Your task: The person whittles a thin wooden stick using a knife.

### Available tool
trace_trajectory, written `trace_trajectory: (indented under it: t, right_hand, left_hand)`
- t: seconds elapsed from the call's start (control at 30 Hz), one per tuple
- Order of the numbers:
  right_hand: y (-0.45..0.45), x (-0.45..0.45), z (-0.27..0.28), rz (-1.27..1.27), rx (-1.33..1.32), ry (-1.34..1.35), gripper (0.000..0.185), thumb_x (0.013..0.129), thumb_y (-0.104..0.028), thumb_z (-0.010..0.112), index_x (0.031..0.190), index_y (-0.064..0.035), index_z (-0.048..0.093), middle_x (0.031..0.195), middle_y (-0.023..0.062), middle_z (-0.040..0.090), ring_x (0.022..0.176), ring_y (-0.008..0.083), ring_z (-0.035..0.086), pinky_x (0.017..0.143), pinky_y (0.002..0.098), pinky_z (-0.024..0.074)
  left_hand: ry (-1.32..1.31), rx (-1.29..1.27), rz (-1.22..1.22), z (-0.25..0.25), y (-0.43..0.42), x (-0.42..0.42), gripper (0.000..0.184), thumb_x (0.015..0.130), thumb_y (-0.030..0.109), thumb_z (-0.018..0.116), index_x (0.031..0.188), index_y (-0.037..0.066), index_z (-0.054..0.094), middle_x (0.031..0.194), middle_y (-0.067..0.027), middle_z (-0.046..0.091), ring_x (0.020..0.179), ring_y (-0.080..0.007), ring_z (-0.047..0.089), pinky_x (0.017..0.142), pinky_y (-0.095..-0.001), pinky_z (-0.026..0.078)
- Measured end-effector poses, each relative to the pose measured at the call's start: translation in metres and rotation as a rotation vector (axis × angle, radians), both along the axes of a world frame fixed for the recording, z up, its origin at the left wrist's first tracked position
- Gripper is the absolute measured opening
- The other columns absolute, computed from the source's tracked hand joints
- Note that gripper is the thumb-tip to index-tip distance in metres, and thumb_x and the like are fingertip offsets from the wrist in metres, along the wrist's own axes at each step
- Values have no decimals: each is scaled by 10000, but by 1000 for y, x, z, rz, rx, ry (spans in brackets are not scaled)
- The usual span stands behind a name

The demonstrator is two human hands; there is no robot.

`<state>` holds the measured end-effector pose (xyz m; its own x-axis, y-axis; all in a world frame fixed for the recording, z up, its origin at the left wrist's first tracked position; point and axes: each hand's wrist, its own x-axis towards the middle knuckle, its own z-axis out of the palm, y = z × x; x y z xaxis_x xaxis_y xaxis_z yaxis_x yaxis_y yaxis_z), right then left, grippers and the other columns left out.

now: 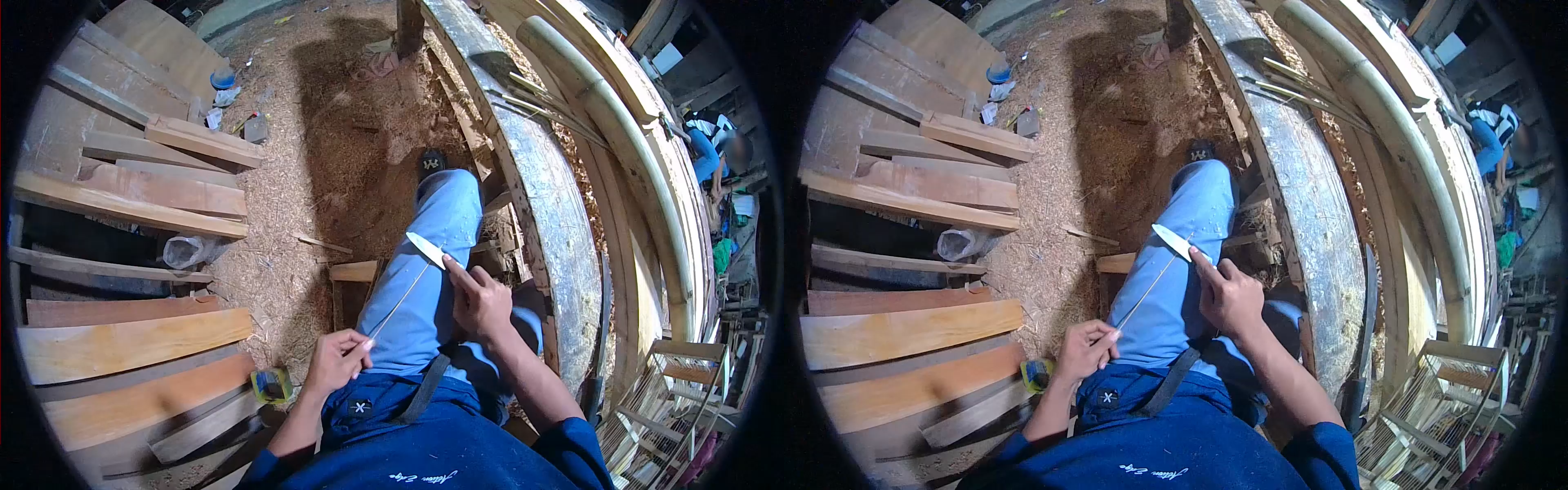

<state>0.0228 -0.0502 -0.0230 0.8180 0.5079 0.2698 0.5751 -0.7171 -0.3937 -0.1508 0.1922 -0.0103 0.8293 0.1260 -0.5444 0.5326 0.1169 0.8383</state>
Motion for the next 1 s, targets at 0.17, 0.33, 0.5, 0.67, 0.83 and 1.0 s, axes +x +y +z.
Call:
trace_trajectory:
  t: [0.17,0.33,0.5,0.67,0.83,1.0]
  right_hand:
    - [0,3,0,-39,1,-18,457,892,-161,630,1330,-294,626,669,64,508,521,255,594,432,408,471]
    - [3,-8,12,92,32,33,506,854,-157,678,1339,-290,617,693,57,544,530,243,605,437,396,490]
    - [8,-27,9,174,53,110,560,824,-154,690,1357,-303,600,706,61,562,524,243,609,441,387,498]
    - [6,-19,11,136,37,68,508,854,-172,678,1343,-297,613,686,54,552,501,243,598,423,384,479]
    - [7,-17,6,109,42,25,512,832,-121,686,1322,-265,641,667,40,530,502,223,584,429,366,466]
    - [5,-13,3,92,19,23,513,848,-148,654,1336,-300,624,699,59,531,499,242,597,431,384,481]
  left_hand:
    - [53,-27,42,-2,14,-24,125,953,99,665,955,-24,685,710,-97,684,466,-59,503,417,-206,373]
    - [33,23,39,6,-4,26,169,955,134,675,991,-31,674,722,-110,689,450,-65,514,376,-210,352]
    - [-25,-18,-32,0,-30,100,172,961,140,657,990,-29,664,723,-100,685,442,-66,520,354,-213,352]
    - [4,-59,-43,-2,-31,112,162,965,143,649,1008,-12,669,683,-73,659,431,-43,493,342,-200,325]
    - [0,-112,-14,-3,-26,87,161,956,149,668,962,-11,686,655,-64,645,407,-31,465,346,-192,301]
    - [39,-184,-22,-5,-12,44,190,953,159,667,965,-29,688,646,-78,639,391,-39,456,341,-190,299]
